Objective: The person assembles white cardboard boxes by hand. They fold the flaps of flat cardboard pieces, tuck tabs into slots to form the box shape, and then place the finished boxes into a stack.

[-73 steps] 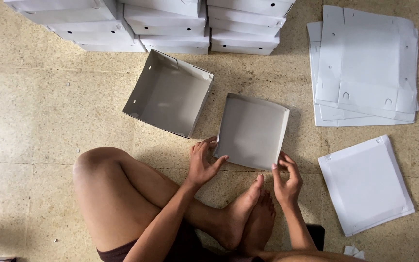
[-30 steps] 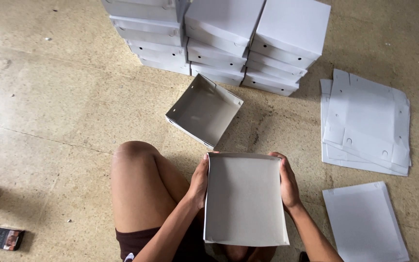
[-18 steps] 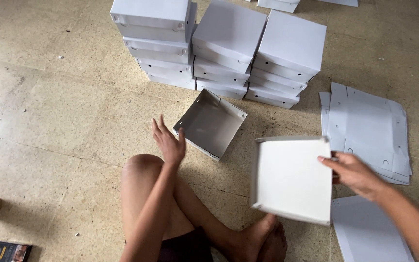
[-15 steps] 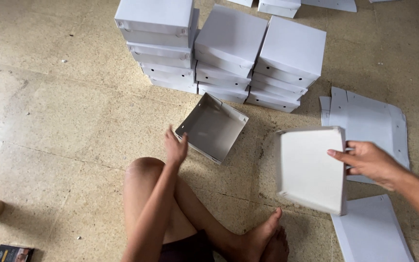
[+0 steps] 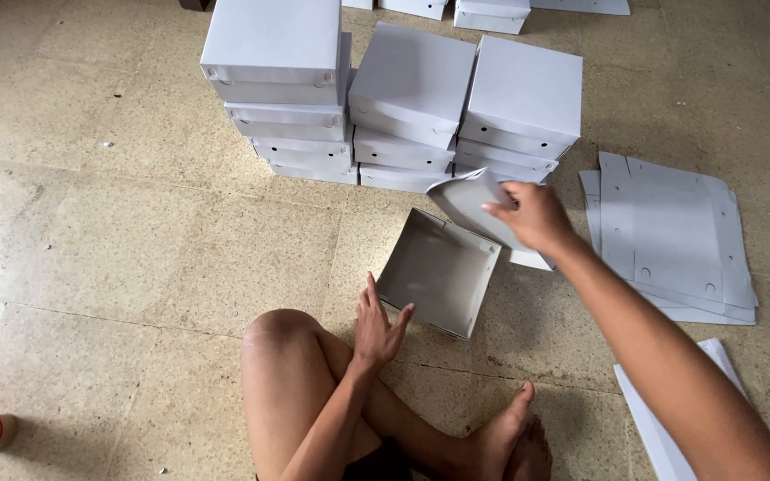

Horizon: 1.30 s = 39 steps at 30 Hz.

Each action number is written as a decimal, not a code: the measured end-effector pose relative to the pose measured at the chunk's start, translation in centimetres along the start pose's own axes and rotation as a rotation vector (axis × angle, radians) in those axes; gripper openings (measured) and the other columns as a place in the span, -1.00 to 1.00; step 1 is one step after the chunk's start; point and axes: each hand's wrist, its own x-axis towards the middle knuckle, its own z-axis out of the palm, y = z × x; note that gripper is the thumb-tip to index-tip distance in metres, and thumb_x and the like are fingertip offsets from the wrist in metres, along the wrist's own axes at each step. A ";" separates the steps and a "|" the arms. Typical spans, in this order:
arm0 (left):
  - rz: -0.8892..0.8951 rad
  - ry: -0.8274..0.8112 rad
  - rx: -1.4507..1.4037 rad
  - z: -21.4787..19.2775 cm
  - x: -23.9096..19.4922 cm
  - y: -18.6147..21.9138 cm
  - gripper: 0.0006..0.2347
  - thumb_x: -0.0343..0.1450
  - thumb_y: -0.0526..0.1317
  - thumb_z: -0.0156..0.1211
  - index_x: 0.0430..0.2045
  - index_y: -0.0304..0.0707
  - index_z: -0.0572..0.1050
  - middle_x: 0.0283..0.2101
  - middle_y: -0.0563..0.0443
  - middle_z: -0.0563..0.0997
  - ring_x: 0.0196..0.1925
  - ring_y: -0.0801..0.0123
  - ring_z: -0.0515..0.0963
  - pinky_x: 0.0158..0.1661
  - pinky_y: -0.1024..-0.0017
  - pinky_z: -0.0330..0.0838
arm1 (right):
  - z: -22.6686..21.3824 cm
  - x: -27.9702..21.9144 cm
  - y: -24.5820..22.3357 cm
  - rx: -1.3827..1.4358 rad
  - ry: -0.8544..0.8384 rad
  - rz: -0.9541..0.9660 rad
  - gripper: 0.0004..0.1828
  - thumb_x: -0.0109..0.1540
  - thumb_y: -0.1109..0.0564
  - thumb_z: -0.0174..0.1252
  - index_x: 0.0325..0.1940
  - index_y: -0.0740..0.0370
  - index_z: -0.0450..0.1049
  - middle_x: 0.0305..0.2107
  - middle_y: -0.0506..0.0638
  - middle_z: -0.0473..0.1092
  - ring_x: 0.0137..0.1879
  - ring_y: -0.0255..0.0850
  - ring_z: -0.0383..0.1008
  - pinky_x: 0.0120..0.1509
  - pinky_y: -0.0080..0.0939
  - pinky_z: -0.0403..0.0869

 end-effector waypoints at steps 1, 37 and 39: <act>-0.002 -0.002 0.004 -0.1 -0.1 0.2 -0.11 0.41 0.27 0.07 0.47 -0.25 -0.27 0.31 -0.51 0.18 0.37 -0.32 0.24 0.23 -0.33 0.20 | 0.4 -0.5 -1.7 0.004 -0.001 0.003 -0.69 0.20 0.00 0.32 -0.09 0.23 0.58 -0.40 0.19 0.56 -0.19 0.08 0.61 -0.18 0.00 0.54; 0.322 0.065 -0.143 0.3 0.8 -0.2 -0.45 0.40 -0.37 0.20 0.31 -0.13 0.17 0.32 -0.32 0.27 0.21 -0.39 0.42 0.09 -0.19 0.47 | 12.0 -15.0 3.3 0.010 0.322 0.094 0.51 -0.23 -0.32 0.55 0.55 0.18 -0.17 0.38 0.47 -0.31 0.47 0.52 -0.21 0.44 0.60 -0.13; 0.374 0.080 -0.212 -0.3 0.8 0.5 -0.46 0.44 -0.45 0.09 0.35 -0.09 0.17 0.24 -0.51 0.28 0.16 -0.68 0.33 0.05 -0.41 0.42 | 11.2 -14.7 4.0 0.432 0.071 0.478 0.47 -0.13 -0.01 0.57 0.62 -0.02 -0.30 0.41 0.46 -0.06 0.43 0.39 0.14 0.47 0.34 0.23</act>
